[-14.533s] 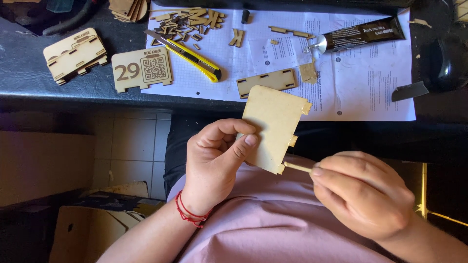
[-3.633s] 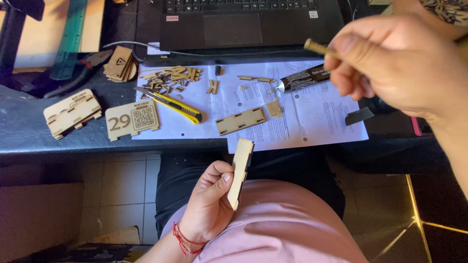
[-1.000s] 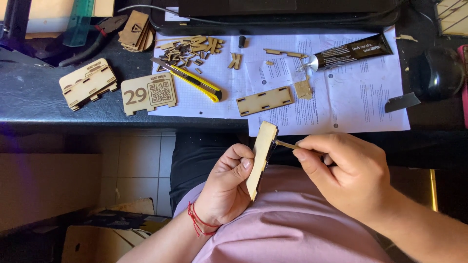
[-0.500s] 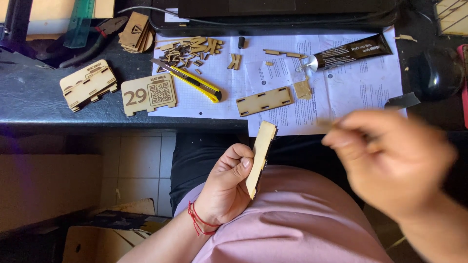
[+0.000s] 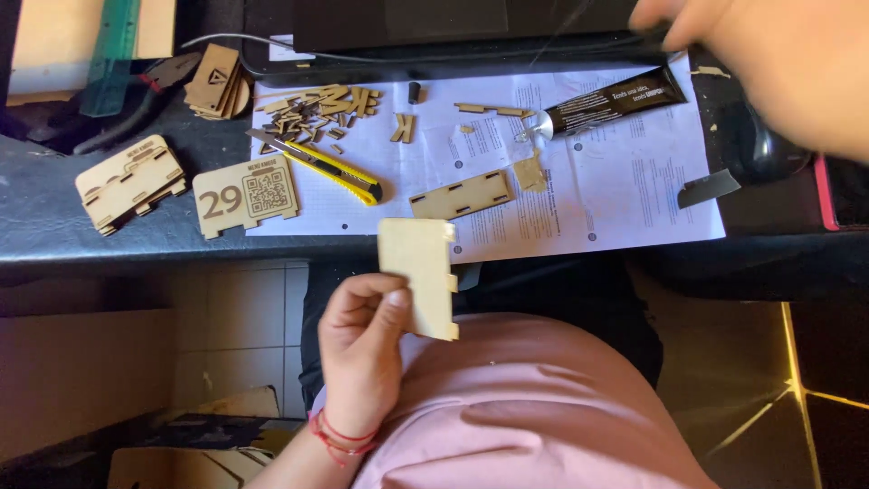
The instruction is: Assembling a small wooden box from laser-cut panels by applying glue and joining the pieces.
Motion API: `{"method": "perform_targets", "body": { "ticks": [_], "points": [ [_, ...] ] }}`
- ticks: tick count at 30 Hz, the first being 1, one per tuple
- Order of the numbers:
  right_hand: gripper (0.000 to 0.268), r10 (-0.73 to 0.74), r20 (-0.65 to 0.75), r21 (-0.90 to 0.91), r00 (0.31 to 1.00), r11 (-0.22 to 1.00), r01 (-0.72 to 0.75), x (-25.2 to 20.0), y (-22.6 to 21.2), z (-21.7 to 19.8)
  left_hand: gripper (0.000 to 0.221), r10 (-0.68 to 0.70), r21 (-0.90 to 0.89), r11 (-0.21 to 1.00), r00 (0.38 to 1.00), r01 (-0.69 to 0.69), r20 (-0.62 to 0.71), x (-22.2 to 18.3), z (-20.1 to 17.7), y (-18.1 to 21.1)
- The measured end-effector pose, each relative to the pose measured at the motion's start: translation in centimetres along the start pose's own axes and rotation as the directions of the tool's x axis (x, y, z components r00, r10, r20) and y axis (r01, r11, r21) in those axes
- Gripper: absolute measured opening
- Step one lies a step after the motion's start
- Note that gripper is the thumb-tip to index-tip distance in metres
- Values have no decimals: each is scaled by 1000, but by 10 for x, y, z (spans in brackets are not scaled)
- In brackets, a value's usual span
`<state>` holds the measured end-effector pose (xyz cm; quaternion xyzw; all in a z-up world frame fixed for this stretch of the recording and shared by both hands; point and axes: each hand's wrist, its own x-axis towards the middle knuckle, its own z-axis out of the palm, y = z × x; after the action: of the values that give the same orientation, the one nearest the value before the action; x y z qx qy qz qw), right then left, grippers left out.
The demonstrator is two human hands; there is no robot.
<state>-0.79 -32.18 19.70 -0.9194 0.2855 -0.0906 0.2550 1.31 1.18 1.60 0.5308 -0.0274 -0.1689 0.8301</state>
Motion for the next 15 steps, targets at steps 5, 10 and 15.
{"method": "perform_targets", "body": {
  "ticks": [5,10,15],
  "points": [
    [10,-318,94,-59,943,944,324,-31,-4,50,11,69,-84,994,997,-71,-32,4,-20,7],
    [11,-382,-131,116,915,910,397,-42,37,103,13,160,-3,987,975,-162,-152,12,-36,26],
    [13,-598,-188,-7,779,794,608,-35,45,127,11,236,92,969,968,-228,-87,13,-38,56]
  ]
}}
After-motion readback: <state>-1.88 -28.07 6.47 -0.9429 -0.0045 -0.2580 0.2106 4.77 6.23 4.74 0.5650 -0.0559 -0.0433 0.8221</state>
